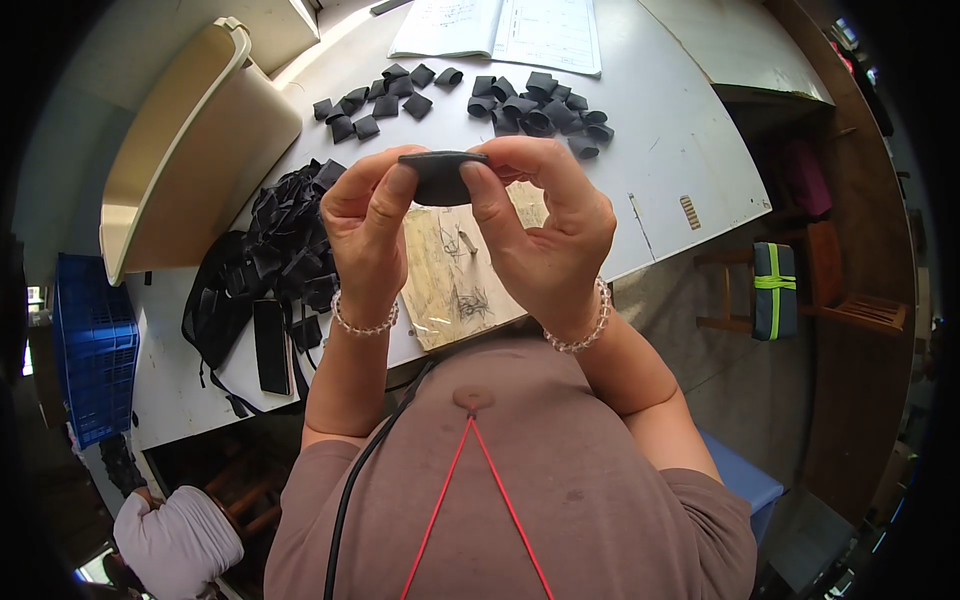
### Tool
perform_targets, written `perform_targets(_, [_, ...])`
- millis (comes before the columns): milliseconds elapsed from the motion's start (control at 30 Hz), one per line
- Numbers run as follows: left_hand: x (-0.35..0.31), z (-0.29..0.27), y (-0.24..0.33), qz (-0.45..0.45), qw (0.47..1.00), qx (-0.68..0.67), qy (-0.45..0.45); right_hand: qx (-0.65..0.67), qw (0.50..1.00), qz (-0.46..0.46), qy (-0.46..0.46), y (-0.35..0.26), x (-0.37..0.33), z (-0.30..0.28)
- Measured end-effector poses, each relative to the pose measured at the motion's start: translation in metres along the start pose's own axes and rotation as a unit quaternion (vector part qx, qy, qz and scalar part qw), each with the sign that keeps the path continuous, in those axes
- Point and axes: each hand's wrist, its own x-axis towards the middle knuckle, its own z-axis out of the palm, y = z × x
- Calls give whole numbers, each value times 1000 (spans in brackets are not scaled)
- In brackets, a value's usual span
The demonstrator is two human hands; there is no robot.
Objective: The recorder is inspecting and manipulating black rubber corner pieces, checking their inner surfaces.
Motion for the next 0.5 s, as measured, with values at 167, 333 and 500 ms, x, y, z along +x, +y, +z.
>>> perform_targets(167, [6, 9, -14, -40, 993, 97, 48, 40, 994, 99, 9, 17, 1, 7])
perform_targets(333, [-18, -15, -32, -121, 968, 211, 54, 30, 945, 315, -84, 68, -15, -11])
perform_targets(500, [-48, -73, -27, -126, 936, 294, 149, 41, 902, 430, -31, 142, -8, -32])
